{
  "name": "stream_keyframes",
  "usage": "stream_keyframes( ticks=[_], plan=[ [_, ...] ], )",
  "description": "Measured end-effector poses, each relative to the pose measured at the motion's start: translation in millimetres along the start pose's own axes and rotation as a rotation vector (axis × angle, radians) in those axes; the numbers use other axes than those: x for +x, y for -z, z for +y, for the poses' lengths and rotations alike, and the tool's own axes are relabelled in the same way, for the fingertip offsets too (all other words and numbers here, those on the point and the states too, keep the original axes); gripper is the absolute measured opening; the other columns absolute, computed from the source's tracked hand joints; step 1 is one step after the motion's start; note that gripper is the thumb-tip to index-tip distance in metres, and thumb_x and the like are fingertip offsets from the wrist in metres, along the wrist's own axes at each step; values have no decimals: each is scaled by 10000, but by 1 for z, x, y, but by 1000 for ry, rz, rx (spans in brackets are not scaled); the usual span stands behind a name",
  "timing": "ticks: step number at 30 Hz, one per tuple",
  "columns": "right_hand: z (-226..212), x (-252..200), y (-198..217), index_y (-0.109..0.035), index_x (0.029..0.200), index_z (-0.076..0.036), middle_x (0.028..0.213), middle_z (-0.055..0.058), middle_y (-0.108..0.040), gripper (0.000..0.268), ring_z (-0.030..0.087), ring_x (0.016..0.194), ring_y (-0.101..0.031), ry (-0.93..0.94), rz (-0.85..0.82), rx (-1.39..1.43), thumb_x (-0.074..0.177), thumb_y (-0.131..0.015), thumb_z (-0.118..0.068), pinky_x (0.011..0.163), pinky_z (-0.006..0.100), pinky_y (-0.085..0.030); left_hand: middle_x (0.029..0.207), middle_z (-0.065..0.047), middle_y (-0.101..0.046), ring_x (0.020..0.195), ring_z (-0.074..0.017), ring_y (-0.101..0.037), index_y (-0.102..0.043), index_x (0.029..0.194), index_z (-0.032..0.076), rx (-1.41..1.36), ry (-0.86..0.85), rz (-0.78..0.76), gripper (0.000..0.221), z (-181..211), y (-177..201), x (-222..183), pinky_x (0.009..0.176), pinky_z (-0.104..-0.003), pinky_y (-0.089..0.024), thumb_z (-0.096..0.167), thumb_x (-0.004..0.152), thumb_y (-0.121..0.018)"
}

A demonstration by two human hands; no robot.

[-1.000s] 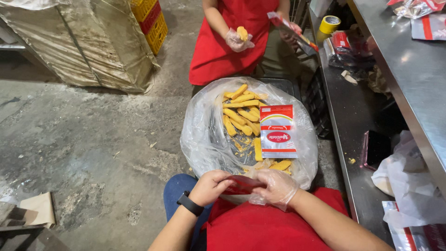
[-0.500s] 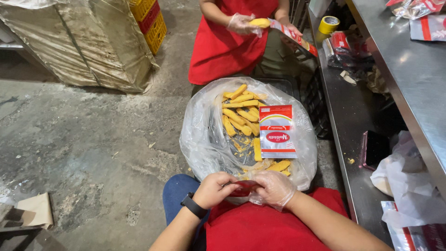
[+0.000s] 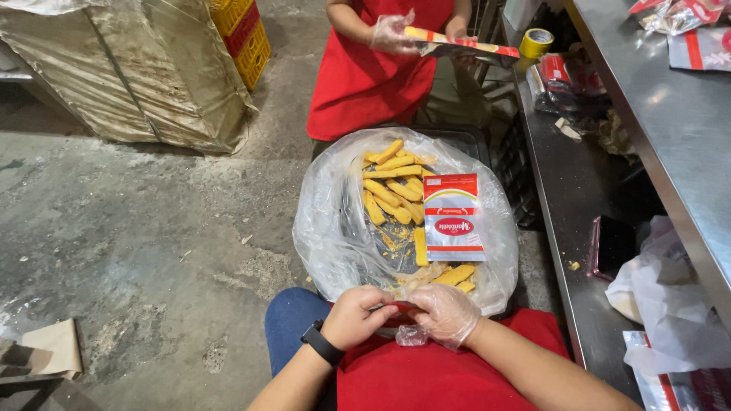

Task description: The person picks up several food items from a large plastic bin and places them into individual red and white plastic bags.

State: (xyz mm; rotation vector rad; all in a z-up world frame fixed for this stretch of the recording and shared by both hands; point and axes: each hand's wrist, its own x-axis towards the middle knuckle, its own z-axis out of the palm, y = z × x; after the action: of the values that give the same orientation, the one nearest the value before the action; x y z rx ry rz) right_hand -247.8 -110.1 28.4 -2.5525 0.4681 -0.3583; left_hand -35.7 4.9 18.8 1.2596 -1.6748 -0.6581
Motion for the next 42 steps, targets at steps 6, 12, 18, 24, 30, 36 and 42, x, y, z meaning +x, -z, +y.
stream_keyframes(
  ticks=[6, 12, 18, 24, 30, 36, 42],
  plan=[
    [-8, 5, -3, -736, 1000, -121, 919, 148, -707, 191, 387, 882, -661, -4, 28, 132, 831, -717, -208, 732, 492, -534, 841, -120, -724, 798, -304, -706, -734, 905, 64, 30, -31, 16, 73, 1, -7, 1, 711, -385, -557, 135, 888, -728],
    [-9, 10, -8, -730, 1016, -126, 916, 149, -703, 202, 396, 888, -654, -12, 24, 88, 847, -684, -226, 735, 506, -515, 838, -132, -706, 802, -325, -691, -720, 894, 53, 50, -9, 26, 89, 1, -7, 2, 710, -408, -549, 142, 895, -707],
    [-8, 19, -15, -679, 906, -91, 882, 172, -682, 202, 415, 873, -637, -65, -4, -22, 879, -685, -291, 731, 524, -502, 818, -128, -705, 779, -309, -690, -724, 889, 39, 70, -6, 174, 78, -7, -12, -3, 710, -394, -552, 108, 902, -693],
    [-8, 26, -14, -687, 960, -101, 890, 185, -687, 231, 427, 860, -647, -148, -81, -32, 918, -648, -325, 723, 538, -501, 832, -126, -729, 765, -277, -705, -725, 893, 25, 59, 69, 397, 77, -23, -12, -10, 711, -360, -557, 93, 900, -690],
    [-1, 23, -21, -715, 966, -113, 913, 176, -695, 237, 413, 908, -654, -269, -178, -26, 920, -634, -331, 773, 543, -502, 841, -103, -743, 767, -211, -711, -737, 924, 19, 71, 156, 587, 124, -38, 2, -16, 731, -322, -557, 130, 935, -683],
    [17, 13, -37, -707, 946, -48, 918, 201, -701, 237, 396, 857, -674, -157, -150, 146, 912, -668, -279, 742, 491, -530, 830, -80, -721, 766, -158, -665, -723, 929, 10, 99, 199, 660, 142, -56, 8, -22, 747, -296, -535, 139, 966, -676],
    [51, -2, -27, -681, 1013, -52, 881, 90, -734, 168, 167, 709, -714, -455, -142, 1143, 964, -641, -208, 654, 351, -600, 914, -83, -700, 849, -144, -650, -677, 997, -5, -67, 190, 647, 118, -77, 25, -28, 849, -273, -524, 101, 1021, -631]
  ],
)
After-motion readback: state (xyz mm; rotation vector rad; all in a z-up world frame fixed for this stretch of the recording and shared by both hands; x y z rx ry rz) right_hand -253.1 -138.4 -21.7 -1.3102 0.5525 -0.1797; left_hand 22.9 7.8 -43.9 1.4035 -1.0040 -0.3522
